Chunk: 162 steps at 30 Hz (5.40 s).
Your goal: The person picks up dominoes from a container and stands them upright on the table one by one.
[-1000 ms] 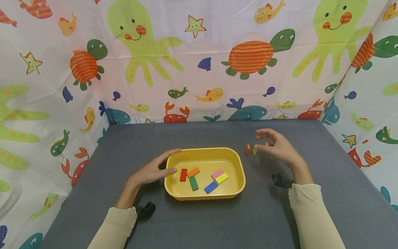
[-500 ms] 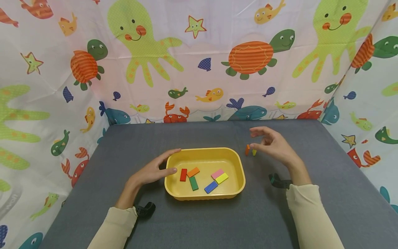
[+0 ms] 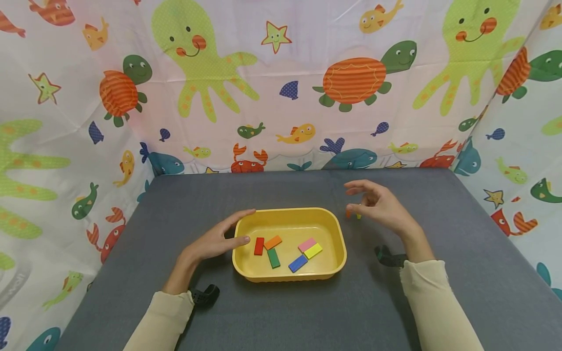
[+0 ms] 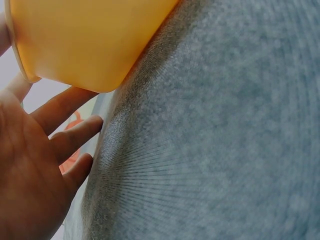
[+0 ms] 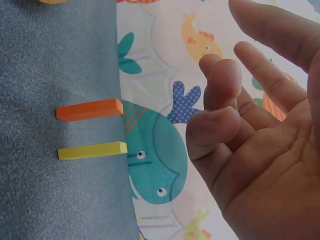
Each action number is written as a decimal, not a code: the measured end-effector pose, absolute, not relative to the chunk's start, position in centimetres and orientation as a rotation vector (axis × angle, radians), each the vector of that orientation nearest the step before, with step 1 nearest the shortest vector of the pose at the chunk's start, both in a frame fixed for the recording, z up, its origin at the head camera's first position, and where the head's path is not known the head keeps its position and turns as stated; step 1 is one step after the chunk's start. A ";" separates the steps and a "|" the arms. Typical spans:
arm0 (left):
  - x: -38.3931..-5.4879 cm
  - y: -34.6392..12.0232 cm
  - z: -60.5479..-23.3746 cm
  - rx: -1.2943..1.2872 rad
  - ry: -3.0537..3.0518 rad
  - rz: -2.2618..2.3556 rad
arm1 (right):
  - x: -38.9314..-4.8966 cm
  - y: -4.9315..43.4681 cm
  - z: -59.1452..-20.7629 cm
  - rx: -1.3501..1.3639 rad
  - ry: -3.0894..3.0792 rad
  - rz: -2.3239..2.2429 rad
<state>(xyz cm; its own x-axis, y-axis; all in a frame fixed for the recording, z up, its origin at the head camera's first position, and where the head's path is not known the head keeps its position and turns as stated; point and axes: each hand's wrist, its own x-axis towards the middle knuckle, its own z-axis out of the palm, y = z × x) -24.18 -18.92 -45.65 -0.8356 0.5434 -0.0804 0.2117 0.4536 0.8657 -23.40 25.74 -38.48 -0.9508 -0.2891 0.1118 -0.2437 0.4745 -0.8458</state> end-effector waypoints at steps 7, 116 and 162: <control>-24.1 -18.9 -45.6 0.641 2.364 1.330 | -23.3 25.4 -38.3 -0.486 2.658 -1.494; -24.2 -18.7 -45.5 0.625 2.394 1.303 | -23.6 14.5 -36.7 -0.959 2.537 -1.038; -24.2 -19.0 -45.6 0.608 2.380 1.297 | -26.2 8.7 -41.0 -1.059 2.374 -0.777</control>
<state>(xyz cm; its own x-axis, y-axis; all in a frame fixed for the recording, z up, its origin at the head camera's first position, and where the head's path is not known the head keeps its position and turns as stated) -24.18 -18.97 -45.56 -0.8418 0.5291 -0.1070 0.1967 0.4852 0.8520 -26.18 8.65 -40.98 -0.6187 -0.7712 -0.1498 -0.5333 0.5523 -0.6408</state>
